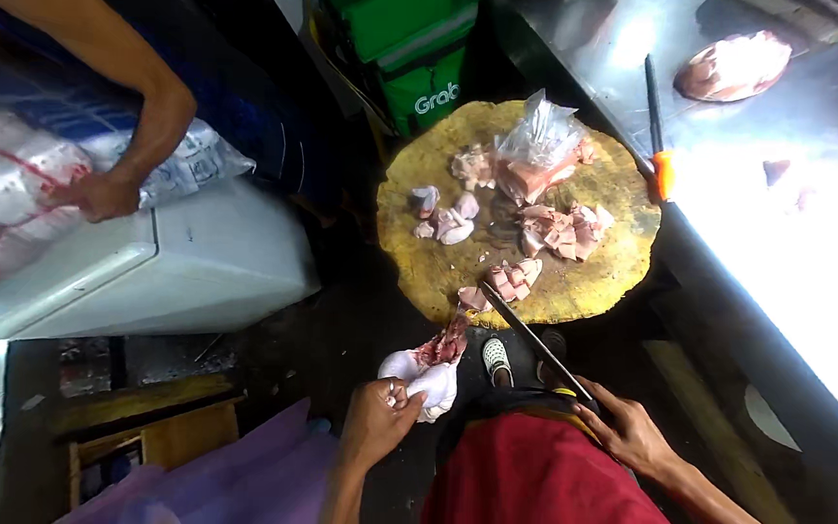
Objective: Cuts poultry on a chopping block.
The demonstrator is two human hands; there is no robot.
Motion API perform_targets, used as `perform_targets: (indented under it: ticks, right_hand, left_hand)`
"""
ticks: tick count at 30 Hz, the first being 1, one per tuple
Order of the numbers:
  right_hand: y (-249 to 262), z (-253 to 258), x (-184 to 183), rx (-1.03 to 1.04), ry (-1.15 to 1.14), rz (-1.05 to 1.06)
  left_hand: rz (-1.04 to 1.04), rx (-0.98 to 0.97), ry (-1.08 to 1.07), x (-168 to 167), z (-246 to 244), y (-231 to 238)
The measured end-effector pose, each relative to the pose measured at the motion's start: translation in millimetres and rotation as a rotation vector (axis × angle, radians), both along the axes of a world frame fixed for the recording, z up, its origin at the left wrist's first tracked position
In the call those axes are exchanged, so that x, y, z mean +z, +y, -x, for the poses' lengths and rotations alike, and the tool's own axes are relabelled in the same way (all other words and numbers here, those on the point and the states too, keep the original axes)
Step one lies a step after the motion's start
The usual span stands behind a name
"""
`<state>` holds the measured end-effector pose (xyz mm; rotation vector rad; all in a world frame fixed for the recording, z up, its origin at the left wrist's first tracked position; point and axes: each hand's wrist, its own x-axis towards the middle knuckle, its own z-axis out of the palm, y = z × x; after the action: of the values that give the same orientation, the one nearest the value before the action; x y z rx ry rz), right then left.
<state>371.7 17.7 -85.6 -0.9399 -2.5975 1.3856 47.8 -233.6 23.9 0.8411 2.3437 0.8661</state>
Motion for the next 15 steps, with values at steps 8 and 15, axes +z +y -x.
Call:
perform_targets:
  ticks: [8, 15]
  right_hand:
    - [12, 23, -11, -0.046, -0.198, 0.017]
    - [21, 82, 48, -0.1, 0.185, 0.034]
  left_hand:
    - [-0.069, -0.085, 0.03, -8, -27, 15]
    - [-0.047, -0.098, 0.059, -4, -36, 21]
